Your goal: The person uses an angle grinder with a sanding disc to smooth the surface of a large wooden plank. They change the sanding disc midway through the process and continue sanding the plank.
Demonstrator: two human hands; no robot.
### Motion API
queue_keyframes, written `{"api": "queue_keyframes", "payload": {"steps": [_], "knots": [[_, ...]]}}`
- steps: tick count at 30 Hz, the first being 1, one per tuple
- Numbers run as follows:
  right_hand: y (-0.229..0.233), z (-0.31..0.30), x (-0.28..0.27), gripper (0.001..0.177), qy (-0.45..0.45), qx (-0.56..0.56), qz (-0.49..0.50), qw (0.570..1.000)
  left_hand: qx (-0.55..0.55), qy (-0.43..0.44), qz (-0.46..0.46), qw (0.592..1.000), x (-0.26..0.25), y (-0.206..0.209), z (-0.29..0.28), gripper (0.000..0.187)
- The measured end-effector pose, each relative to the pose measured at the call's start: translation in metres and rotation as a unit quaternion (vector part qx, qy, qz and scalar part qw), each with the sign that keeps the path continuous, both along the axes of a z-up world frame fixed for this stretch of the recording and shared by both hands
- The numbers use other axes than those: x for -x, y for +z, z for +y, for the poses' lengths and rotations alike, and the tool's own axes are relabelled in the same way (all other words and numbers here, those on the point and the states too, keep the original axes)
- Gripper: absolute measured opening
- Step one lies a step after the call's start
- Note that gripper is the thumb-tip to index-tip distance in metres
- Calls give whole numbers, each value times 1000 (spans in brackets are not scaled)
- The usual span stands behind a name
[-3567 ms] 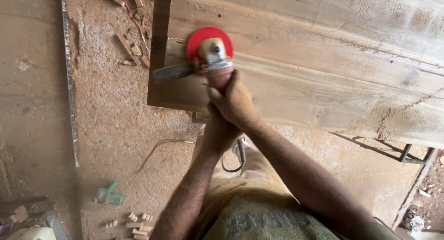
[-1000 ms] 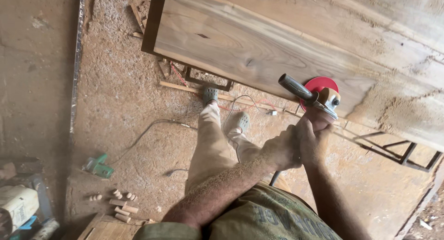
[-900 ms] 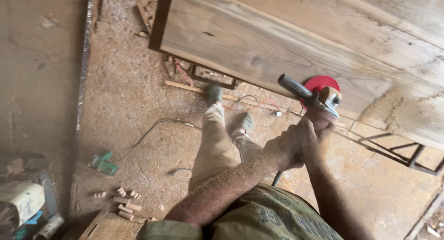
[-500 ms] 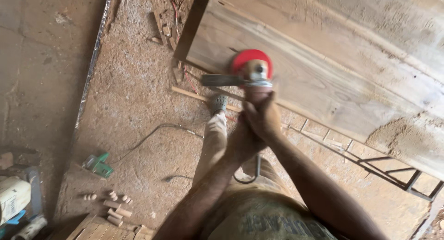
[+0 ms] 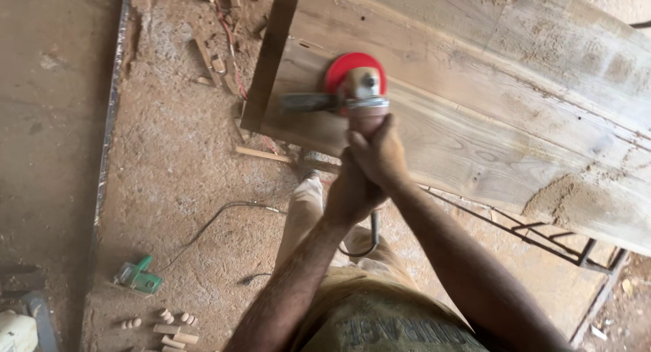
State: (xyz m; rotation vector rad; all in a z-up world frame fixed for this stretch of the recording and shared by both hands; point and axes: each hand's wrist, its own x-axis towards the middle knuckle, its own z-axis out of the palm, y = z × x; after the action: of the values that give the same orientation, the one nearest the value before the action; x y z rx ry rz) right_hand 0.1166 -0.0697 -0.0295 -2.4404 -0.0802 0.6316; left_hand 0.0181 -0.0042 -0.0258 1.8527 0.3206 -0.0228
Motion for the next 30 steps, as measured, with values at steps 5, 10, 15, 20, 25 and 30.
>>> {"api": "queue_keyframes", "payload": {"steps": [5,10,15,20,25,30], "knots": [[-19,-68,-15,67,-66,-48,-91,993,-294,-154,-213,919,-30,-23,-36,53],[-24,-119,-8,63,-281,-154,-5,947,2,-223,111,968,-41,-11,-58,79],[-15,-121,2,59,-252,-125,-27,959,-3,-245,105,964,-42,0,-49,79],[-11,-56,0,64,-188,-129,-4,974,69,-129,106,984,-23,-1,-13,86],[6,20,-16,72,-39,-3,45,998,-98,-98,-61,988,-22,-9,28,82],[21,71,-36,71,3,-58,53,997,-74,-55,-11,996,-34,-13,60,79]]}}
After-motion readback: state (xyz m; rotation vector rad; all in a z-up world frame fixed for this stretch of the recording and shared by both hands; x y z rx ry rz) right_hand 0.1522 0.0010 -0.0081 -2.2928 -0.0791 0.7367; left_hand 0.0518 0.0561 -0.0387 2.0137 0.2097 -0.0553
